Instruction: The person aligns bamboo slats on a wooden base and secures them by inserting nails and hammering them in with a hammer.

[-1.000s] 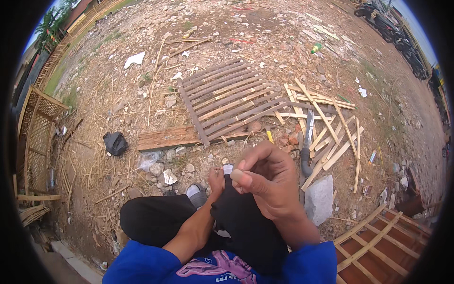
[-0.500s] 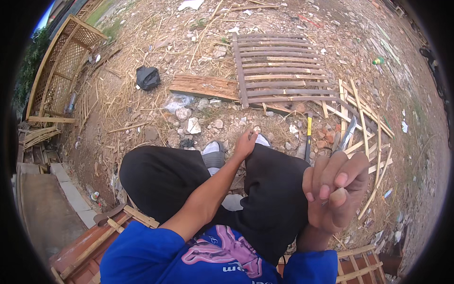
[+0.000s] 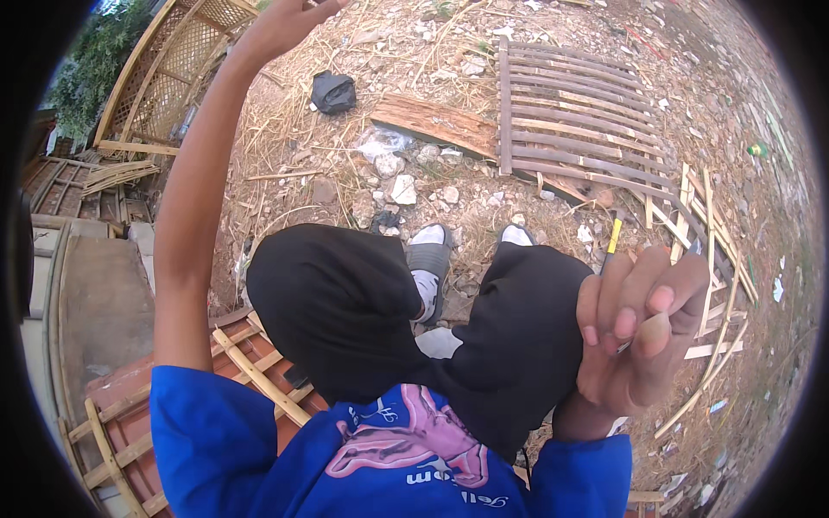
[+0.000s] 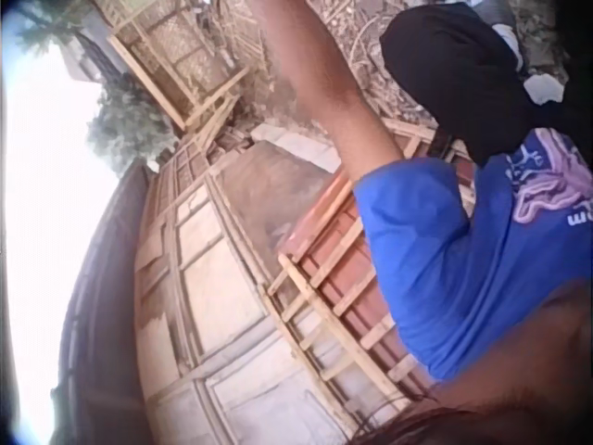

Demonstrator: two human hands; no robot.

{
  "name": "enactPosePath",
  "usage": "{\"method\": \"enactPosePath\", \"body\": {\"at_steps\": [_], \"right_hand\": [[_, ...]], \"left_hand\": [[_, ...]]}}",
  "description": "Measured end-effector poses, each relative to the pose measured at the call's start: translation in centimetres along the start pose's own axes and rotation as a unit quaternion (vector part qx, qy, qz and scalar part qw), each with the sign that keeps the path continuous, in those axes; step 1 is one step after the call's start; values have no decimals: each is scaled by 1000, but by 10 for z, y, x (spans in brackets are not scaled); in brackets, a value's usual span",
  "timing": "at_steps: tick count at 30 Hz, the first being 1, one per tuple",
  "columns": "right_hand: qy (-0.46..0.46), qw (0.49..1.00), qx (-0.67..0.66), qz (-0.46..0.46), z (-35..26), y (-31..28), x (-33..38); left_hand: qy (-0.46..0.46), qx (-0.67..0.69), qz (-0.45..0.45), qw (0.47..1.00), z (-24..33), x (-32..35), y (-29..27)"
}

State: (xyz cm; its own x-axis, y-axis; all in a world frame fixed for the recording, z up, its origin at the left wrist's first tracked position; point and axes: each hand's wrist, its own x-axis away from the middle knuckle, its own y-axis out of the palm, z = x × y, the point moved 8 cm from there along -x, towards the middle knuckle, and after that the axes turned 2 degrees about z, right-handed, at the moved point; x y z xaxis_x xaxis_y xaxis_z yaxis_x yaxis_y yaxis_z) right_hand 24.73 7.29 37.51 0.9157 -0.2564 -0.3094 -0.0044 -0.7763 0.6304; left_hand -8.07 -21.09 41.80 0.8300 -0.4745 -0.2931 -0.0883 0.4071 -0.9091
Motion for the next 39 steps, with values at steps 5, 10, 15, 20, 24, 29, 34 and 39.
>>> {"method": "enactPosePath", "body": {"at_steps": [5, 10, 15, 20, 24, 29, 34, 39], "right_hand": [[-11, 1000, -23, -19, -6, 7, 0], [-8, 1000, -7, -21, -10, -9, 1], [-32, 999, -27, -17, -21, -14, 5], [-39, 997, -60, 12, -17, -22, 8], [-35, 998, -55, 21, -16, -21, 8], [-23, 998, -54, 11, -19, -15, 2], [20, 999, -34, -29, -7, -5, -7], [45, 998, 36, -22, 3, 8, -31]], "left_hand": [[-182, 90, -175, 963, -66, 215, 87], [-402, 168, -326, 839, -90, 461, 241], [-482, 173, -294, 807, -67, 536, 254], [-507, 174, -259, 804, -60, 558, 260], [-520, 179, -238, 801, -57, 567, 267], [-528, 185, -222, 799, -58, 565, 276], [-552, 185, -191, 790, -61, 579, 276], [-567, 192, -165, 784, -62, 585, 285]]}}
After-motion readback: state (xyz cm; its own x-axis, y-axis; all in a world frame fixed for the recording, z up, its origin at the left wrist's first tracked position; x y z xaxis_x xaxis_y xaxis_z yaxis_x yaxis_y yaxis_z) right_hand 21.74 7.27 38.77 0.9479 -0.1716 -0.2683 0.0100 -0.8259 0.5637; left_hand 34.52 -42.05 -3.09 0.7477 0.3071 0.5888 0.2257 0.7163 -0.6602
